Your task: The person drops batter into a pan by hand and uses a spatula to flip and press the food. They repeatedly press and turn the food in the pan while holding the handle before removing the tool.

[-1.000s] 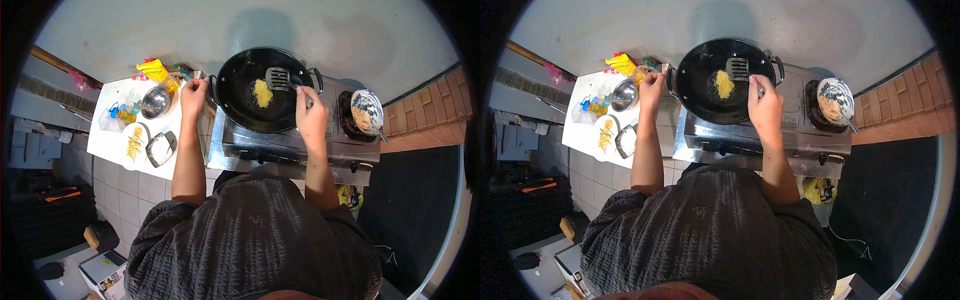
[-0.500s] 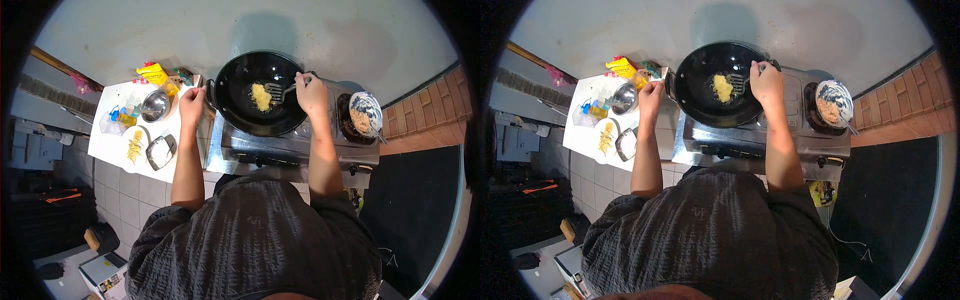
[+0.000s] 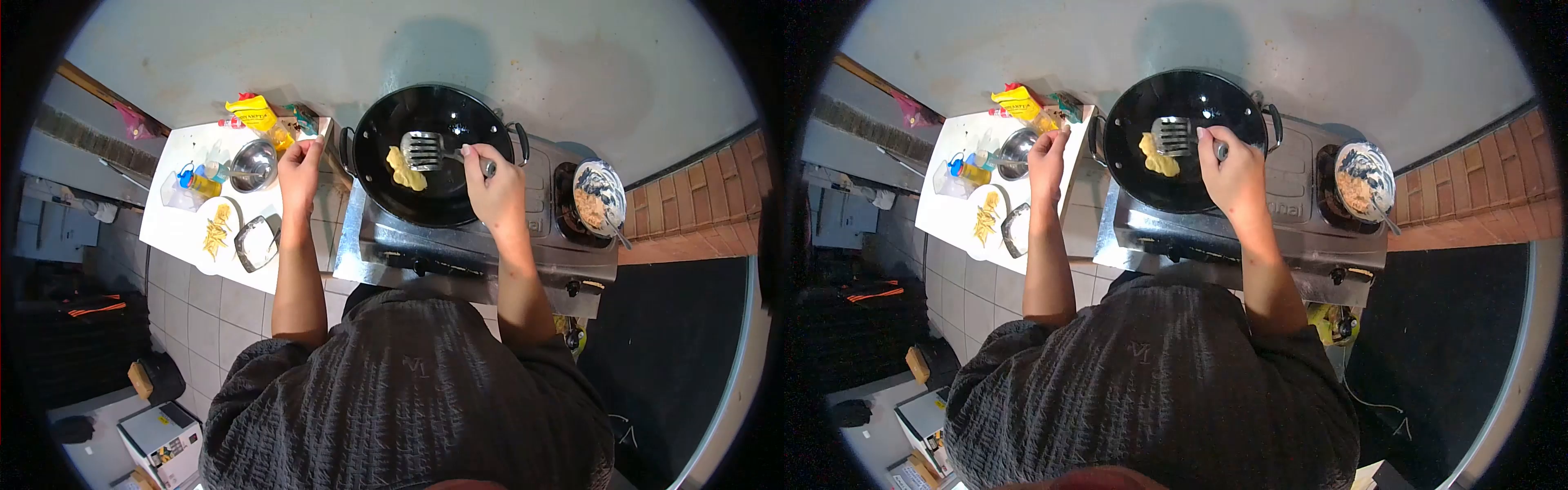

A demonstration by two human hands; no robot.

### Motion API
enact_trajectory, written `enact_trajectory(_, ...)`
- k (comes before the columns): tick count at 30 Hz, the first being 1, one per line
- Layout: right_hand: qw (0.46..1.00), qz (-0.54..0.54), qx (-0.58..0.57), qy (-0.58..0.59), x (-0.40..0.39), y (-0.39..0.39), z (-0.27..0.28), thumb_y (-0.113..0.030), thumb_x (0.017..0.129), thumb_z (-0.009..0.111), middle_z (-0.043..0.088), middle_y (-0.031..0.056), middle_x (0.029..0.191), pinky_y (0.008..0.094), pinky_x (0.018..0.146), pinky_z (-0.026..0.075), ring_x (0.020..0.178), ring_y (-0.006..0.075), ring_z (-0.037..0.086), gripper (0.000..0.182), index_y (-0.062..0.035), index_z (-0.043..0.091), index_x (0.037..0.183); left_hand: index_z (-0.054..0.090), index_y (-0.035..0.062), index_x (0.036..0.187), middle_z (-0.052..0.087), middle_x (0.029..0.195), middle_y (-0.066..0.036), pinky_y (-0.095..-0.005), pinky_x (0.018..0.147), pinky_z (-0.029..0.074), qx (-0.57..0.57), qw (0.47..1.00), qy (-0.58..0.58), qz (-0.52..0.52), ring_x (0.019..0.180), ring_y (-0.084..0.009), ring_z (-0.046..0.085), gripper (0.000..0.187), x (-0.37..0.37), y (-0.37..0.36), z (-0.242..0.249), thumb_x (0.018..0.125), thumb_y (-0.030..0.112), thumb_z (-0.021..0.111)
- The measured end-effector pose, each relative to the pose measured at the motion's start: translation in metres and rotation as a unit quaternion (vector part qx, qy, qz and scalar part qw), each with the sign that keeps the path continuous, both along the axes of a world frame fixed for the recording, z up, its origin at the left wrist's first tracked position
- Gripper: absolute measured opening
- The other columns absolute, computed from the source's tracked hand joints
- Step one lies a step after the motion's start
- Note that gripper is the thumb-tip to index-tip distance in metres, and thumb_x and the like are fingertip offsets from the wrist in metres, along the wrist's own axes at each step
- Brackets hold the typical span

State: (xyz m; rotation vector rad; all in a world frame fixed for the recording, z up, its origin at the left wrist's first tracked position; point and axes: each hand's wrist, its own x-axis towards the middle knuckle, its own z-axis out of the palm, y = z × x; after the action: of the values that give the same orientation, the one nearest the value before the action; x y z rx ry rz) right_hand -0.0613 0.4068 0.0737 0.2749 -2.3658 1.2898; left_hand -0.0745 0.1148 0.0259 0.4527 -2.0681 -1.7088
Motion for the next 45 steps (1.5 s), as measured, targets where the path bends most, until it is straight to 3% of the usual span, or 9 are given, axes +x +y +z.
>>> enact_trajectory(7, 0.999, -0.008, -0.036, -0.004, 0.001, 0.002, -0.016, -0.019, 0.089, 0.064, 0.064, 0.0148, 0.067, 0.0267, 0.052, 0.044, 0.052, 0.0114, 0.056, 0.019, 0.0001, 0.067, 0.09, 0.064, 0.0011, 0.084, 0.054, 0.072, 0.006, -0.0194, 0.059, 0.033, 0.013, 1.0, -0.001, -0.003, 0.065, -0.0038, 0.043, 0.024, 0.004, 0.002, 0.007, 0.089, 0.024, 0.067)
enact_trajectory(13, 0.998, -0.065, -0.001, -0.002, 0.002, 0.011, -0.023, -0.021, 0.089, 0.063, 0.065, 0.019, 0.072, 0.0319, 0.056, 0.048, 0.055, 0.0247, 0.062, 0.021, -0.0004, 0.067, 0.092, 0.065, 0.0006, 0.085, 0.054, 0.073, 0.005, -0.0198, 0.06, 0.033, 0.021, 1.0, -0.008, -0.009, 0.066, -0.004, 0.043, 0.024, 0.006, 0.002, 0.006, 0.089, 0.024, 0.067)
enact_trajectory(15, 0.998, -0.056, -0.005, -0.013, 0.006, 0.009, -0.018, -0.017, 0.09, 0.061, 0.065, 0.0206, 0.077, 0.0385, 0.062, 0.051, 0.073, 0.0383, 0.065, 0.016, -0.0015, 0.066, 0.091, 0.065, 0.0004, 0.085, 0.054, 0.073, 0.005, -0.0199, 0.06, 0.034, 0.023, 1.0, -0.006, -0.01, 0.067, -0.0041, 0.043, 0.024, 0.005, 0.004, 0.006, 0.089, 0.024, 0.067)
enact_trajectory(22, 1.0, -0.022, 0.02, 0.003, 0.011, 0.003, -0.019, -0.017, 0.09, 0.06, 0.067, 0.0205, 0.086, 0.0389, 0.068, 0.051, 0.08, 0.0374, 0.066, 0.017, -0.0009, 0.066, 0.093, 0.066, 0.0, 0.085, 0.054, 0.073, 0.005, -0.0203, 0.061, 0.034, 0.014, 1.0, -0.006, -0.016, 0.068, -0.0043, 0.043, 0.023, 0.001, 0.005, -0.004, 0.088, 0.022, 0.067)
enact_trajectory(32, 1.0, -0.024, 0.007, 0.003, 0.015, 0.003, -0.016, -0.017, 0.09, 0.06, 0.067, 0.0201, 0.084, 0.0389, 0.067, 0.051, 0.079, 0.0372, 0.066, 0.016, -0.002, 0.066, 0.093, 0.066, -0.0004, 0.086, 0.054, 0.073, 0.005, -0.0206, 0.06, 0.034, 0.011, 0.999, -0.022, -0.022, 0.066, -0.0041, 0.043, 0.023, 0.002, 0.004, -0.004, 0.088, 0.022, 0.067)
enact_trajectory(35, 0.994, -0.069, 0.009, -0.081, 0.016, 0.007, -0.013, -0.016, 0.091, 0.06, 0.067, 0.0201, 0.082, 0.039, 0.065, 0.051, 0.077, 0.0378, 0.065, 0.015, -0.0023, 0.065, 0.093, 0.066, -0.0004, 0.086, 0.055, 0.073, 0.005, -0.0205, 0.061, 0.034, 0.011, 1.0, -0.016, -0.022, 0.066, -0.0043, 0.043, 0.023, 0.004, 0.006, -0.001, 0.088, 0.023, 0.067)
enact_trajectory(38, 1.0, -0.024, 0.005, 0.019, 0.01, 0.006, -0.023, -0.017, 0.09, 0.06, 0.066, 0.0203, 0.079, 0.04, 0.063, 0.05, 0.074, 0.0383, 0.065, 0.015, -0.0025, 0.065, 0.091, 0.066, -0.0004, 0.086, 0.055, 0.073, 0.005, -0.0204, 0.061, 0.034, 0.007, 0.999, -0.022, -0.029, 0.067, -0.0043, 0.044, 0.023, 0.004, 0.007, 0.001, 0.088, 0.023, 0.066)
enact_trajectory(41, 0.999, -0.044, 0.016, -0.02, 0.016, 0.006, -0.021, -0.02, 0.09, 0.061, 0.066, 0.0194, 0.08, 0.0351, 0.064, 0.05, 0.075, 0.0364, 0.066, 0.018, -0.0033, 0.066, 0.094, 0.065, -0.0001, 0.085, 0.055, 0.073, 0.005, -0.0203, 0.061, 0.034, 0.018, 0.999, -0.022, -0.039, 0.068, -0.0042, 0.044, 0.024, 0.002, 0.007, -0.003, 0.089, 0.023, 0.067)
enact_trajectory(45, 0.999, -0.033, -0.025, 0.002, 0.013, 0.004, -0.024, -0.017, 0.09, 0.061, 0.067, 0.0195, 0.08, 0.0393, 0.064, 0.051, 0.075, 0.038, 0.065, 0.016, -0.0017, 0.065, 0.092, 0.066, 0.0003, 0.086, 0.055, 0.074, 0.005, -0.0202, 0.062, 0.034, 0.022, 0.998, -0.033, -0.048, 0.068, -0.0042, 0.044, 0.024, 0.004, 0.007, -0.004, 0.089, 0.024, 0.067)
